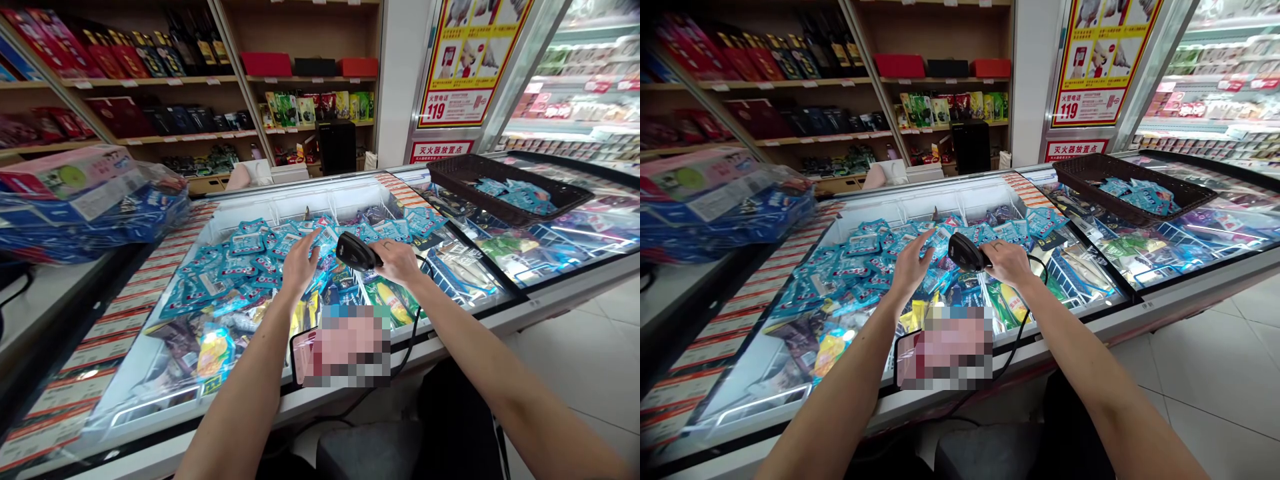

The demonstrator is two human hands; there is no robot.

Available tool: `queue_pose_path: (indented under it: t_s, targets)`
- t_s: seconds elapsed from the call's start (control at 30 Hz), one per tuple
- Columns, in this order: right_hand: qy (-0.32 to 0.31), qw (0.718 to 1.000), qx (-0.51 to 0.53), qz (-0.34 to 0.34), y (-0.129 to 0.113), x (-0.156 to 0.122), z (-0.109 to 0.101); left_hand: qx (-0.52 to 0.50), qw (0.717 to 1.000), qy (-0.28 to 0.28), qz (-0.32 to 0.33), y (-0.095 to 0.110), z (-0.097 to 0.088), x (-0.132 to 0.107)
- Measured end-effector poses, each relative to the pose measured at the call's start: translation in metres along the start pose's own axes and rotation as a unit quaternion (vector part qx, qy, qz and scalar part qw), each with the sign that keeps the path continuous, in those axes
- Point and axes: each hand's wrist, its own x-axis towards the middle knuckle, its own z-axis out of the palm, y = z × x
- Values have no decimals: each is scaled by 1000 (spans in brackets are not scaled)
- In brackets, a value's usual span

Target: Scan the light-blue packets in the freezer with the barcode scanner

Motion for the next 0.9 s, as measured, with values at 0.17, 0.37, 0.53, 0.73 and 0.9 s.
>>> queue_pose_path:
  t_s: [0.17, 0.37, 0.53, 0.73, 0.9]
  targets:
    - [22, 1000, -9, 17, 4, -2, 4, 36, 999, 9, -1, 0, 0, 1]
    - [25, 998, -18, 55, 10, -4, 8, 168, 983, 40, -64, -3, -1, -2]
    - [-10, 997, -29, 66, 10, -3, 8, 185, 982, 42, 6, 5, -8, -4]
    - [-26, 997, -31, 72, 10, -2, 7, 156, 980, -60, 112, 6, -1, -4]
    - [-15, 997, -31, 75, 13, -2, 8, 168, 982, -56, 62, -5, 5, -5]
